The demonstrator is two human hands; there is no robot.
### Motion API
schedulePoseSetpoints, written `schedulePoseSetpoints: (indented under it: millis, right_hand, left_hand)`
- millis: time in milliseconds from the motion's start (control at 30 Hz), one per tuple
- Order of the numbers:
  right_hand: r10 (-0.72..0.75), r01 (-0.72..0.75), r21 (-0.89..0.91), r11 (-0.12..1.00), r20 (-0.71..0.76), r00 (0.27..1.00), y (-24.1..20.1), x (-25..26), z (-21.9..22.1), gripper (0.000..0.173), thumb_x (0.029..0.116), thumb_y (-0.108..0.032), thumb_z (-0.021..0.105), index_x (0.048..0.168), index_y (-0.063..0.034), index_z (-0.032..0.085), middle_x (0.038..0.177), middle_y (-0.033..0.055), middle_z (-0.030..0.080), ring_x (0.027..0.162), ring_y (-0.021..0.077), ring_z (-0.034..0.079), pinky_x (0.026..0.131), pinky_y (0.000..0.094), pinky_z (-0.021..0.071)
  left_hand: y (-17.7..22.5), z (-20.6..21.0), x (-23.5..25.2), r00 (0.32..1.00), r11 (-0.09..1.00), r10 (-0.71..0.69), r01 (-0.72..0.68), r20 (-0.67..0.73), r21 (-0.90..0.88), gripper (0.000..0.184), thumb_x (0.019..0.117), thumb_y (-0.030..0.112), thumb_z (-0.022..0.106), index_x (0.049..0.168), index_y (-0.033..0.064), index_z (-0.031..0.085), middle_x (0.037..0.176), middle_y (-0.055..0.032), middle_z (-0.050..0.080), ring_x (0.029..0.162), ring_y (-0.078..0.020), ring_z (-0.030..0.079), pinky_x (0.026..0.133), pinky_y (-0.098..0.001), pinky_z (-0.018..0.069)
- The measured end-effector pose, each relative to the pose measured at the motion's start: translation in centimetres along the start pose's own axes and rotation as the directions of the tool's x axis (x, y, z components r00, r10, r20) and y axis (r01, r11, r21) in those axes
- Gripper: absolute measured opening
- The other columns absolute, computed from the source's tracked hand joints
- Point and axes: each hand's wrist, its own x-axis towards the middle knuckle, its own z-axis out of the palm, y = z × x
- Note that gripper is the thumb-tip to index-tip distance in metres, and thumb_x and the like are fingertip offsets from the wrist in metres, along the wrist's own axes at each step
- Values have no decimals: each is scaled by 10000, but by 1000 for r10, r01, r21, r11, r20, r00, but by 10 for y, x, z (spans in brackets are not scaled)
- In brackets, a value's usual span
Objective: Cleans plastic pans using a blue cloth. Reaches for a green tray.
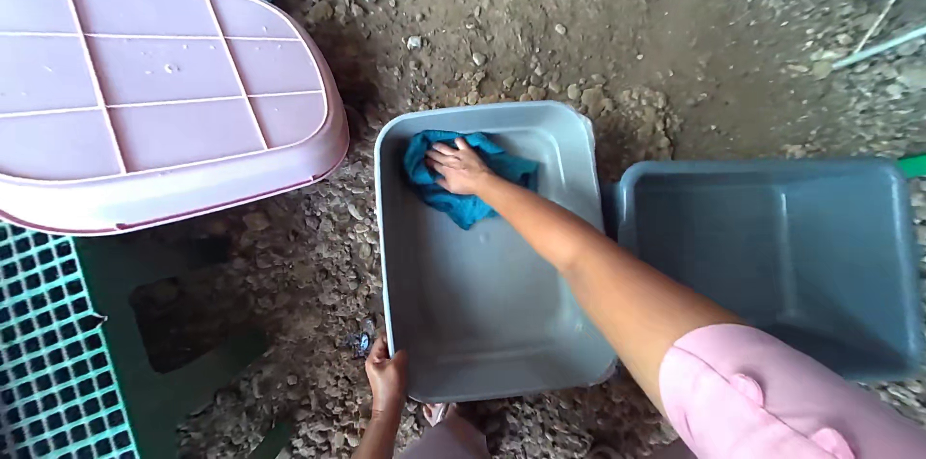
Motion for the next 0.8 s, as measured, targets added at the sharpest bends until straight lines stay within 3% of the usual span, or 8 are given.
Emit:
schedulePoseSetpoints:
  millis: [133,300,367,433,500,567,667,800]
  right_hand:
    - [394,-385,87,919,-122,911,26,-75,16,501,1031,-350,568,1446,-69,583,1556,116,508,1509,356,353,1210,690,154]
    - [848,-834,168,526,-19,530,8,-137,44,753,1054,-467,455,1554,81,325,1672,296,173,1554,461,172,1253,590,144]
    - [768,-791,141,596,188,612,-54,-175,60,779,1045,-472,424,1541,120,322,1657,373,58,1545,547,49,1222,701,68]
    - [472,-578,222,786,390,791,-127,-228,78,730,1033,-434,494,1517,103,396,1642,390,105,1527,593,6,1169,797,-10]
    - [115,-311,351,883,482,869,-153,-244,88,636,1000,-307,624,1549,-42,441,1653,272,273,1547,522,124,1174,786,23]
    - [-75,-92,380,921,402,912,-117,-218,82,645,933,-283,738,1514,-111,517,1571,216,454,1494,485,317,1176,776,102]
    - [158,-206,284,936,183,970,-52,-153,54,599,979,-320,663,1501,-62,521,1557,237,463,1492,475,331,1198,734,105]
    - [629,-607,192,771,-83,773,-42,-49,42,715,1014,-429,535,1604,-74,343,1701,188,204,1582,426,96,1212,718,55]
  left_hand:
    - [-1,1,3,994,994,-3,-8,-105,-107,222,670,-103,589,744,104,555,632,79,605,568,-8,597,545,-205,530]
    - [10,3,4,996,998,2,-8,-87,-69,216,672,-103,596,732,98,546,641,67,592,576,-11,580,552,-206,514]
    - [14,4,3,997,998,-11,7,-71,-55,222,678,-106,599,734,100,539,619,69,576,559,-12,573,538,-203,506]
    - [17,8,4,999,998,-21,18,-33,-61,230,696,-114,596,734,102,525,608,70,562,548,-19,568,532,-206,502]
    - [16,8,6,1000,998,-10,10,-2,-62,237,700,-118,587,733,106,518,609,76,559,544,-14,563,527,-202,497]
    - [14,8,7,1000,999,7,-7,17,-37,237,676,-117,575,745,105,527,630,87,581,567,6,577,543,-195,508]
    - [11,6,1,999,1000,-14,12,43,25,226,707,-129,570,881,12,601,743,40,647,672,-4,631,638,-217,551]
    - [9,16,2,1000,1000,21,-21,6,-18,214,724,-123,560,875,17,619,728,43,662,655,3,634,618,-208,547]
